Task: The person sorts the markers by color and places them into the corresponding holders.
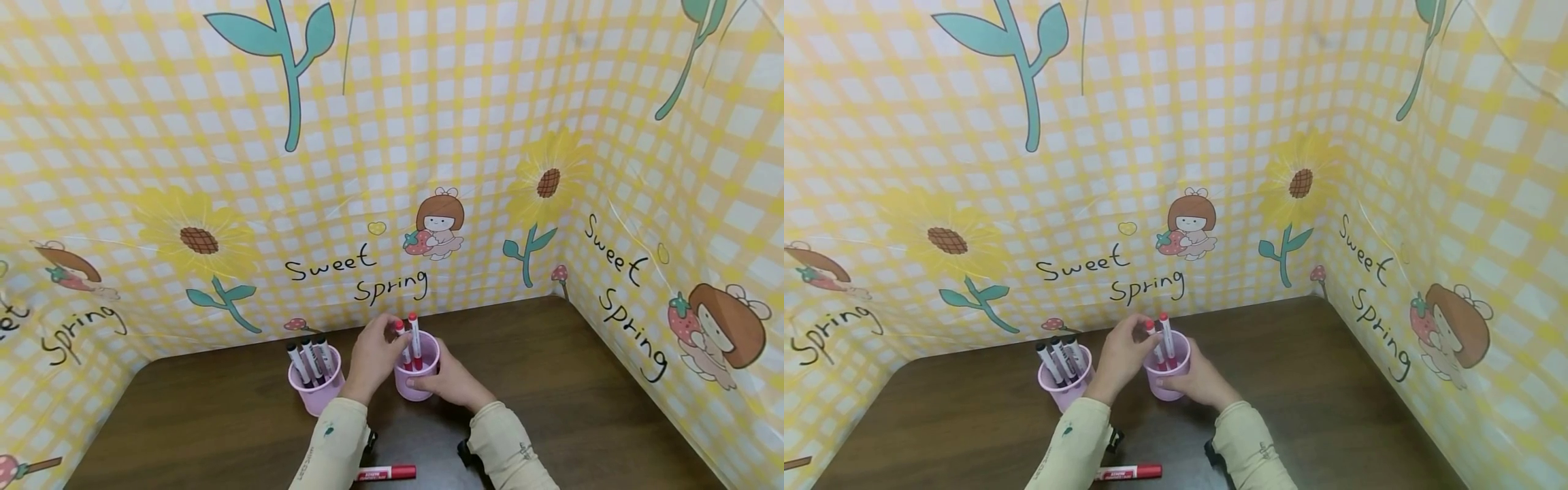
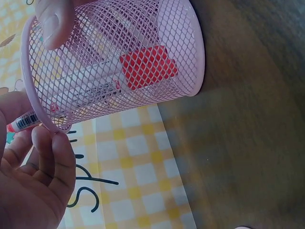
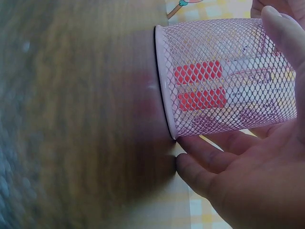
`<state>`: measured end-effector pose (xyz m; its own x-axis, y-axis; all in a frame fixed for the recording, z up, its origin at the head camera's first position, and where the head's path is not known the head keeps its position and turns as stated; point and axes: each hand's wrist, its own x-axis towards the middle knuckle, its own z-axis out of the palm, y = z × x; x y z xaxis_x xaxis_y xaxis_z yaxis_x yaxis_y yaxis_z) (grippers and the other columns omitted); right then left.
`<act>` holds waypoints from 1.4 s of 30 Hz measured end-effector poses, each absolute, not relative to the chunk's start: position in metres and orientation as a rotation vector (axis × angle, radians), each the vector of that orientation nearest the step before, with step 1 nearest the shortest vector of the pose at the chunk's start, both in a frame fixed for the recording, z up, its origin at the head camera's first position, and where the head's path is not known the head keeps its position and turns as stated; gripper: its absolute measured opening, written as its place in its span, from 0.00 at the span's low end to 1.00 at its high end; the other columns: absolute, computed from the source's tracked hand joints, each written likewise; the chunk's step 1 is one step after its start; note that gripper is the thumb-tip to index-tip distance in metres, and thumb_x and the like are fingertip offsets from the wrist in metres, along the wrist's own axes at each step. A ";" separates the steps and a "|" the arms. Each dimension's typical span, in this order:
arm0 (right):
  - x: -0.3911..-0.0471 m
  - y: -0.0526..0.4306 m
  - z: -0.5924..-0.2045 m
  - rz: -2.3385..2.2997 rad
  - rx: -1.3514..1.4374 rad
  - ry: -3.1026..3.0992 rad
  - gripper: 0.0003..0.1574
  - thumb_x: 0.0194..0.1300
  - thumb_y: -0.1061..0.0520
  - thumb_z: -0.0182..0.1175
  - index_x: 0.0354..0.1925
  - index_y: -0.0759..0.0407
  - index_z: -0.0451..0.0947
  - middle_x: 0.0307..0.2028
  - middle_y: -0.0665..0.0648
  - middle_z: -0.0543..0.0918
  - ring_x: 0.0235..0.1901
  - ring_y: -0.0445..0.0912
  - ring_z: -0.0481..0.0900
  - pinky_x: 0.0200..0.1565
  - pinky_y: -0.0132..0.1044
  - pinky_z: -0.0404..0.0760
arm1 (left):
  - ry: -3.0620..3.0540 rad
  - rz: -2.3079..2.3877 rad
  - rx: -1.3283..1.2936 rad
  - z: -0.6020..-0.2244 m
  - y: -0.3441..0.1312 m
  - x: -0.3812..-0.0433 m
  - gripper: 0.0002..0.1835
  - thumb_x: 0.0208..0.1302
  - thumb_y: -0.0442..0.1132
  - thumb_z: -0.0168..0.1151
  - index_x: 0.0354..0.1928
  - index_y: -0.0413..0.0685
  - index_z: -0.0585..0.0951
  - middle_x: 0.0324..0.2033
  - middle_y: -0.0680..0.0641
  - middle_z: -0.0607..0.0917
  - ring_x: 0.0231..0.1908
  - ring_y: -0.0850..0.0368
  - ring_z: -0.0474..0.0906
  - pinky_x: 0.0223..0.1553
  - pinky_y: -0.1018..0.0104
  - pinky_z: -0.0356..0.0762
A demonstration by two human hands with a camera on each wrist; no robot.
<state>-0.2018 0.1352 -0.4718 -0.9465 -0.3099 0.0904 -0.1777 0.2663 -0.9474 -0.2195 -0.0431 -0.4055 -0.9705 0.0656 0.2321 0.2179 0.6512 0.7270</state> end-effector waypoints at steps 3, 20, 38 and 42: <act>-0.203 0.136 -0.472 -1.774 -0.470 2.416 0.53 0.55 0.55 0.77 0.70 0.63 0.58 0.60 0.63 0.74 0.56 0.56 0.75 0.58 0.53 0.73 | -2.688 -1.207 -0.237 -0.405 -0.042 -0.220 0.13 0.63 0.47 0.72 0.45 0.54 0.81 0.40 0.53 0.80 0.33 0.55 0.74 0.36 0.59 0.74; -0.202 0.136 -0.472 -1.771 -0.470 2.408 0.54 0.55 0.55 0.77 0.70 0.64 0.58 0.60 0.63 0.74 0.57 0.57 0.74 0.60 0.55 0.72 | -2.714 -1.221 -0.214 -0.398 -0.042 -0.216 0.13 0.64 0.49 0.71 0.47 0.56 0.81 0.41 0.54 0.80 0.38 0.55 0.75 0.42 0.57 0.77; -0.199 0.133 -0.470 -1.800 -0.457 2.416 0.56 0.52 0.56 0.79 0.71 0.63 0.58 0.60 0.63 0.75 0.59 0.56 0.74 0.61 0.54 0.69 | -2.769 -1.086 -0.463 -0.381 -0.095 -0.146 0.11 0.62 0.38 0.71 0.45 0.50 0.83 0.38 0.54 0.81 0.34 0.59 0.76 0.39 0.58 0.77; -0.200 0.133 -0.468 -1.784 -0.426 2.433 0.57 0.51 0.55 0.79 0.71 0.63 0.58 0.61 0.62 0.75 0.59 0.55 0.73 0.61 0.54 0.68 | -3.012 -0.957 -0.737 -0.395 -0.134 -0.118 0.12 0.56 0.34 0.73 0.40 0.49 0.81 0.35 0.54 0.81 0.37 0.55 0.78 0.42 0.53 0.77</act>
<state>-0.1999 0.1334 -0.4685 -0.9564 -0.2784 0.0880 -0.1676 0.2768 -0.9462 -0.1181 -0.1338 -0.3947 -0.8918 0.4508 0.0377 0.3899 0.7236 0.5696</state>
